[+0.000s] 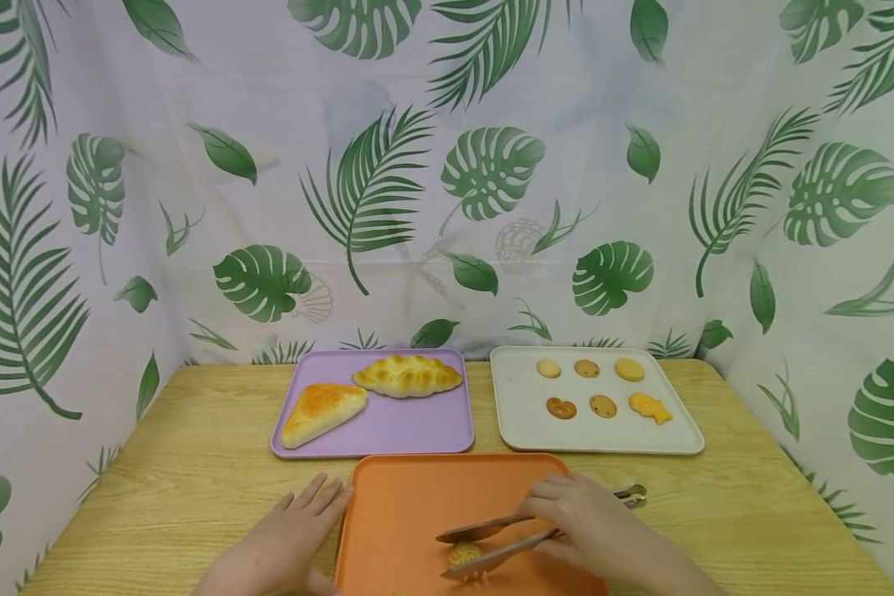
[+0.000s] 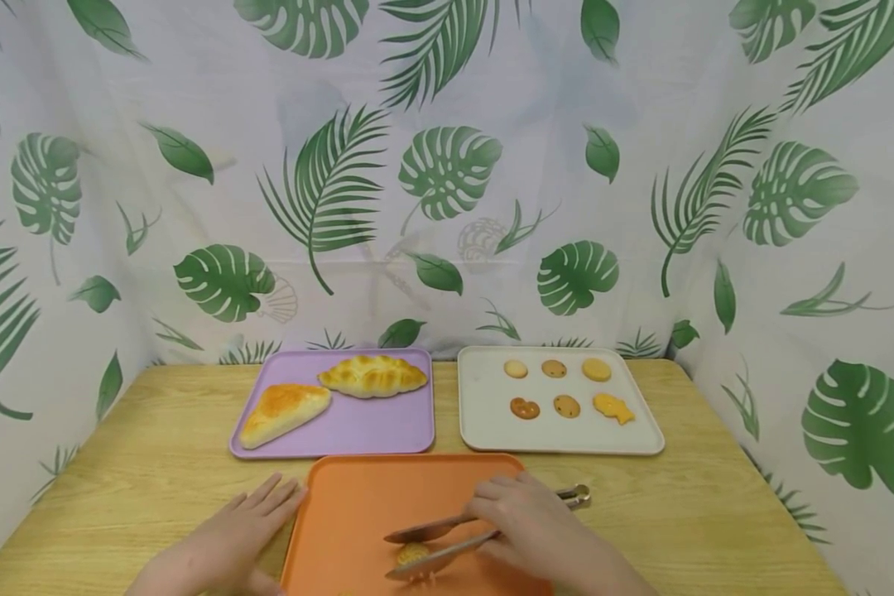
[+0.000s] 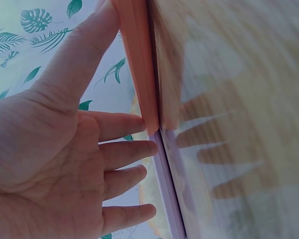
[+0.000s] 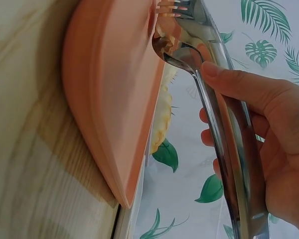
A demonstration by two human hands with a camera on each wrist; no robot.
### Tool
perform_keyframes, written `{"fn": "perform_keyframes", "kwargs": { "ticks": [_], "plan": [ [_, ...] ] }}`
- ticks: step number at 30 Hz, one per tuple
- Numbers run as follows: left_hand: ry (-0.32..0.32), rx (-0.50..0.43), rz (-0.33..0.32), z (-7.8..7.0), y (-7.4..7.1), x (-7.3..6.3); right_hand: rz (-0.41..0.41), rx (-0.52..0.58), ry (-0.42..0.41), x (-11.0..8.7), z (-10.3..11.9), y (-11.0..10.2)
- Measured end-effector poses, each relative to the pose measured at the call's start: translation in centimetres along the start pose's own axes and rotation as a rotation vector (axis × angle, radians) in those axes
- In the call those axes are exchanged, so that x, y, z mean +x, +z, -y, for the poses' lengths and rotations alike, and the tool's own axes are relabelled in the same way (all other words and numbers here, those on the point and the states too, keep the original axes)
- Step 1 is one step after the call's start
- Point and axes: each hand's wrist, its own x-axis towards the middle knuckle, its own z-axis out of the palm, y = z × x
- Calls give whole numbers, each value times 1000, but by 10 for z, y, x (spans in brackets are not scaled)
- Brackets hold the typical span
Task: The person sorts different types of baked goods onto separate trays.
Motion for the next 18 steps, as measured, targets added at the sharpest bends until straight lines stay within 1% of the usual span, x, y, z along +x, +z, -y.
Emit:
{"fn": "perform_keyframes", "kwargs": {
  "ticks": [9,15,18],
  "plan": [
    [20,14,-16,0,-1,0,-53,-40,-4,-1,-5,-6],
    [11,2,-7,0,1,0,-61,-91,65,-3,-14,-20],
    [9,1,0,1,1,0,-90,-129,74,-3,-22,-28]
  ]
}}
